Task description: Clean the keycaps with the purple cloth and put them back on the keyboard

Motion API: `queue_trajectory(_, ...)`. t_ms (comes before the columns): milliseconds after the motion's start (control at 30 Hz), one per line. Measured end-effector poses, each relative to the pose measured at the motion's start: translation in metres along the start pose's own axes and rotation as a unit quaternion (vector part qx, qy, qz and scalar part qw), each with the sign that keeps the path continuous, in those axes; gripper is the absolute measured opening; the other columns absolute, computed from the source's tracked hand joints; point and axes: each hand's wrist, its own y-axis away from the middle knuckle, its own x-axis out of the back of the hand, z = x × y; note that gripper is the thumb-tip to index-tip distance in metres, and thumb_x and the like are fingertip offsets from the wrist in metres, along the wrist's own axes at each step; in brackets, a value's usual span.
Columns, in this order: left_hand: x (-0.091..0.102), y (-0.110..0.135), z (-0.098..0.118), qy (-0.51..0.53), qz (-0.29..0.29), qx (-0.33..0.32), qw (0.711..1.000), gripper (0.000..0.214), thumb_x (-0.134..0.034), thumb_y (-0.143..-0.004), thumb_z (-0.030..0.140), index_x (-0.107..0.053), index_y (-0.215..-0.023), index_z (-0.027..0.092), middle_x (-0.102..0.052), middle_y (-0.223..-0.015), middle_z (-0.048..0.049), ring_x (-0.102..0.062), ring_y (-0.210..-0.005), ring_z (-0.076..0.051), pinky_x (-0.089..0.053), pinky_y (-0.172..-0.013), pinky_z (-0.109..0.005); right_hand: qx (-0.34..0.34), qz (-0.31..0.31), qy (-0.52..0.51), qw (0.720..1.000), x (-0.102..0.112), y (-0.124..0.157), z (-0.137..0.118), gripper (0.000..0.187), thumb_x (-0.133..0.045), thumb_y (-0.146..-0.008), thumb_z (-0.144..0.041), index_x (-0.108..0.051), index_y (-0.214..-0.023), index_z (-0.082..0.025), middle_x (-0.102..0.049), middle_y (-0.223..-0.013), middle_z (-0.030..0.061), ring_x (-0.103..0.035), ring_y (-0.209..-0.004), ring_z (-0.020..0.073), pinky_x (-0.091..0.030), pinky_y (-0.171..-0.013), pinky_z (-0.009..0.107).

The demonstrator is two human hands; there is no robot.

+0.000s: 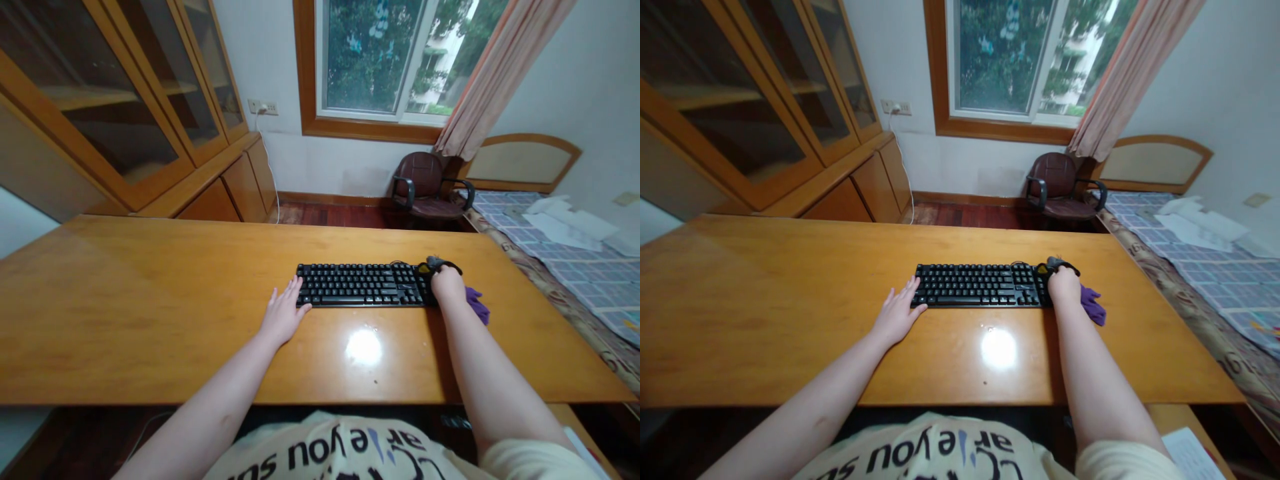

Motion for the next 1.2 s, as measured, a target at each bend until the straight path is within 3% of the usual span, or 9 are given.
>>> queue_trajectory(100, -0.001, -0.001, 0.001, -0.001, -0.001, 0.001, 1.0, 0.066, -0.044, -0.089, 0.041, -0.021, -0.146, 0.016, -0.027, -0.151, -0.0119, -0.03, -0.137, -0.025, -0.021, -0.112, -0.052, 0.032, 0.018, 0.023, 0.999, -0.006, 0.004, -0.011, 0.031, -0.042, -0.084, -0.018, -0.067, -0.1, -0.008, -0.063, -0.107, 0.0192, -0.054, -0.1, 0.0297, -0.04, -0.085, 0.039)
queue_trajectory(233, -0.002, -0.001, 0.0, 0.002, 0.002, 0.002, 1.0, 0.067, -0.045, -0.089, 0.041, -0.02, -0.146, 0.016, -0.026, -0.151, -0.012, -0.031, -0.137, -0.024, -0.021, -0.112, -0.051, 0.106, 0.009, 0.029, 0.994, -0.008, 0.0, -0.016, 0.028, -0.049, -0.08, -0.016, -0.069, -0.099, -0.016, -0.065, -0.109, 0.0099, -0.054, -0.1, 0.0234, -0.038, -0.09, 0.031)
queue_trajectory(400, -0.002, 0.0, -0.001, 0.007, 0.007, -0.001, 1.0, 0.067, -0.045, -0.089, 0.04, -0.019, -0.146, 0.017, -0.026, -0.15, -0.0132, -0.033, -0.136, -0.025, -0.022, -0.112, -0.051, 0.047, 0.044, 0.049, 0.997, 0.01, -0.014, 0.005, 0.03, -0.042, -0.081, -0.011, -0.07, -0.092, -0.007, -0.065, -0.096, 0.0189, -0.057, -0.084, 0.0251, -0.041, -0.077, 0.035)
queue_trajectory(500, -0.001, 0.001, 0.001, 0.012, 0.005, 0.002, 1.0, 0.066, -0.044, -0.089, 0.04, -0.018, -0.146, 0.017, -0.026, -0.15, -0.0135, -0.033, -0.136, -0.024, -0.022, -0.112, -0.051, 0.051, 0.08, 0.054, 0.994, 0.006, 0.012, -0.005, 0.031, -0.041, -0.085, -0.017, -0.068, -0.095, -0.005, -0.062, -0.1, 0.0221, -0.054, -0.088, 0.0288, -0.041, -0.077, 0.039)
queue_trajectory(633, -0.001, 0.002, 0.002, 0.014, 0.003, 0.0, 1.0, 0.067, -0.045, -0.089, 0.039, -0.018, -0.146, 0.017, -0.027, -0.15, -0.0141, -0.033, -0.136, -0.024, -0.021, -0.112, -0.051, 0.164, 0.061, 0.038, 0.984, -0.011, 0.061, -0.03, 0.022, -0.051, -0.079, -0.016, -0.069, -0.092, -0.015, -0.063, -0.102, 0.0128, -0.051, -0.091, 0.0257, -0.041, -0.082, 0.035)
queue_trajectory(733, -0.001, 0.003, 0.002, 0.018, 0.001, 0.001, 1.0, 0.068, -0.045, -0.089, 0.039, -0.017, -0.147, 0.017, -0.025, -0.151, -0.0142, -0.033, -0.136, -0.025, -0.022, -0.112, -0.051, 0.24, 0.026, 0.028, 0.97, -0.008, 0.067, -0.026, 0.024, -0.05, -0.078, -0.012, -0.069, -0.093, -0.016, -0.064, -0.104, 0.0106, -0.052, -0.091, 0.0237, -0.041, -0.084, 0.033)
queue_trajectory(933, 0.0, 0.003, 0.002, 0.031, 0.0, -0.002, 1.0, 0.068, -0.044, -0.09, 0.04, -0.016, -0.147, 0.018, -0.025, -0.151, -0.0136, -0.033, -0.136, -0.025, -0.021, -0.112, -0.051, 0.13, 0.019, 0.109, 0.985, 0.015, 0.064, -0.021, 0.025, -0.046, -0.08, -0.012, -0.069, -0.09, -0.014, -0.062, -0.103, 0.0143, -0.053, -0.085, 0.0256, -0.042, -0.08, 0.037)
queue_trajectory(1100, 0.0, 0.004, 0.002, 0.025, -0.002, 0.0, 1.0, 0.067, -0.044, -0.09, 0.039, -0.016, -0.147, 0.018, -0.025, -0.151, -0.0129, -0.033, -0.136, -0.024, -0.022, -0.112, -0.05, 0.228, -0.008, 0.003, 0.974, 0.0, 0.102, -0.035, 0.021, -0.048, -0.083, -0.018, -0.066, -0.095, -0.018, -0.06, -0.106, 0.0114, -0.052, -0.095, 0.025, -0.043, -0.087, 0.035)
queue_trajectory(1200, 0.0, 0.004, 0.001, 0.018, -0.002, -0.001, 1.0, 0.067, -0.044, -0.09, 0.039, -0.016, -0.147, 0.018, -0.026, -0.151, -0.013, -0.032, -0.136, -0.024, -0.021, -0.113, -0.05, 0.151, -0.013, -0.051, 0.987, 0.001, 0.102, -0.007, 0.024, -0.053, -0.081, -0.027, -0.064, -0.098, -0.016, -0.06, -0.103, 0.0114, -0.056, -0.094, 0.0236, -0.046, -0.082, 0.032)
